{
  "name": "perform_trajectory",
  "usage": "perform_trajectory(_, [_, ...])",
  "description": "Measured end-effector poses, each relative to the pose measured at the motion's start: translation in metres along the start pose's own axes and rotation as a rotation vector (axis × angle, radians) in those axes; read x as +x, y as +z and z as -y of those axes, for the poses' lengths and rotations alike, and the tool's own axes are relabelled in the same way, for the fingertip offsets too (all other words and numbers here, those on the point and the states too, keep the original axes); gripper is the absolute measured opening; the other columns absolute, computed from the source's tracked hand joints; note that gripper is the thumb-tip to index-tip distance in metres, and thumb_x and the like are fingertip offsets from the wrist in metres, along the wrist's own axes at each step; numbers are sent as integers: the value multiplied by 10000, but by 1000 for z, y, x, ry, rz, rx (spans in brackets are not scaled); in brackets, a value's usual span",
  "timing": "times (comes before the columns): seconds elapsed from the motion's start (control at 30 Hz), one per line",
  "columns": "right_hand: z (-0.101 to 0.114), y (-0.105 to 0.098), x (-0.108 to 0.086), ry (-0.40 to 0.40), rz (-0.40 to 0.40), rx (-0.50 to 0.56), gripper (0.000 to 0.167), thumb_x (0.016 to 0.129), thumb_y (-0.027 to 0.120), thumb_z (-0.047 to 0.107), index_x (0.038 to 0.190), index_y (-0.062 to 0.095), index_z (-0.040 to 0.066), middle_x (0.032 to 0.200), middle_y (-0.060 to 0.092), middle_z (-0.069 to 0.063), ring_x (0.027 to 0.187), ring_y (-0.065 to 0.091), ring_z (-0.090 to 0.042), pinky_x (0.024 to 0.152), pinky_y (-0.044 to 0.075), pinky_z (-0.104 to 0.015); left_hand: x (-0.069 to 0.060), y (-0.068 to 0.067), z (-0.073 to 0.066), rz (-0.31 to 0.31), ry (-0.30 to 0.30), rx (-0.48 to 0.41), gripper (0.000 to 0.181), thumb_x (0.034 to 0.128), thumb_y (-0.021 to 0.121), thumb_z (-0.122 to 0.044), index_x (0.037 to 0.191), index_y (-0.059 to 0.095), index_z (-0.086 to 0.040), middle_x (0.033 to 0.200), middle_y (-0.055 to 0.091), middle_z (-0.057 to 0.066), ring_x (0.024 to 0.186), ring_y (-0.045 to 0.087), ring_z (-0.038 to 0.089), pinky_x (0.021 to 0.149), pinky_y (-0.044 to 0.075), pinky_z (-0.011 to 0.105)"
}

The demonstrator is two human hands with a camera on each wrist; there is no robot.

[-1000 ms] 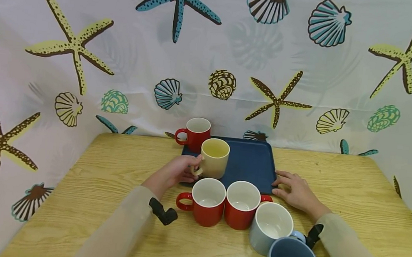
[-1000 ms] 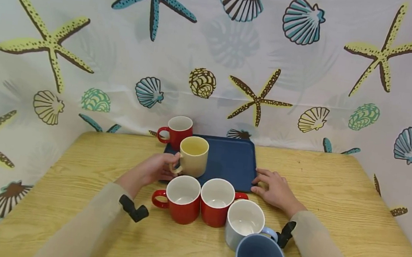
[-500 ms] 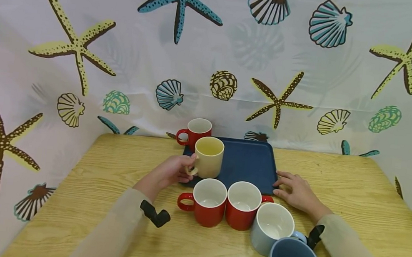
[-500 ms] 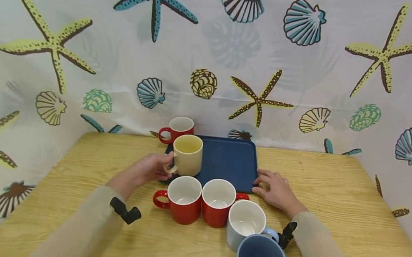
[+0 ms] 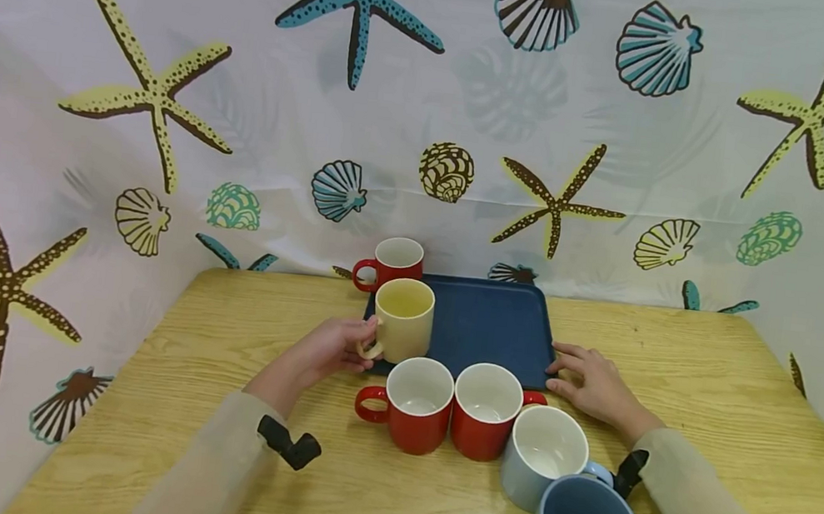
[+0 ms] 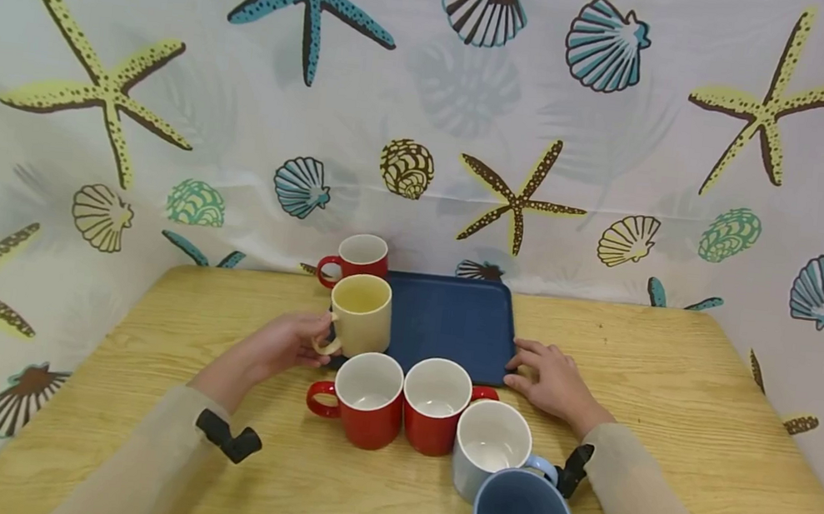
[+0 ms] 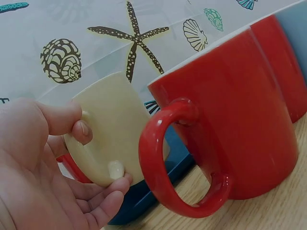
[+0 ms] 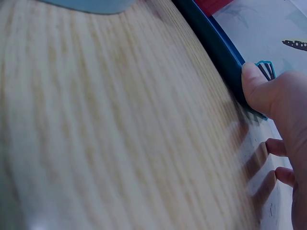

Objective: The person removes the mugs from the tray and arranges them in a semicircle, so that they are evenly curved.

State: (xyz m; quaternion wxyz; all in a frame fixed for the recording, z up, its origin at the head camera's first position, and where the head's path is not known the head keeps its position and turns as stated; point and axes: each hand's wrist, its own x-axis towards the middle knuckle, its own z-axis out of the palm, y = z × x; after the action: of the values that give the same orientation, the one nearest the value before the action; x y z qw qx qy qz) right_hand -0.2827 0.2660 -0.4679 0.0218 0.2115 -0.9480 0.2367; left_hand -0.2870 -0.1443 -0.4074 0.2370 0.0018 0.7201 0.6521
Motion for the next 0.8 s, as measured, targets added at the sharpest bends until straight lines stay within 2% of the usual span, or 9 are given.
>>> perform_trajectory(0.1, [-1,0,0,6,2,-2,206,864,653,316,1014,683,179,1384,439,-144,1239,368,-409,982,232,-620,-4,-2,2,-7,8,7,406,935,498,-429,860,503,-30,1028,550,194,849,568,265,827,473,339])
perform_trajectory(0.4, [-1,2,0,6,-3,0,201,866,651,314,1013,681,180,1382,441,-143,1225,379,-395,975,243,-610,-19,-11,11,-11,88,58,437,957,485,-388,1026,535,40,958,561,146,851,569,270,913,425,464])
perform_trajectory(0.8, [-1,2,-1,-15,-13,3,193,869,649,309,1007,678,178,1379,443,-146,1206,395,-395,963,248,-607,-38,-21,19,-38,101,33,486,928,518,-436,1010,525,43,1007,546,139,974,565,351,933,415,471])
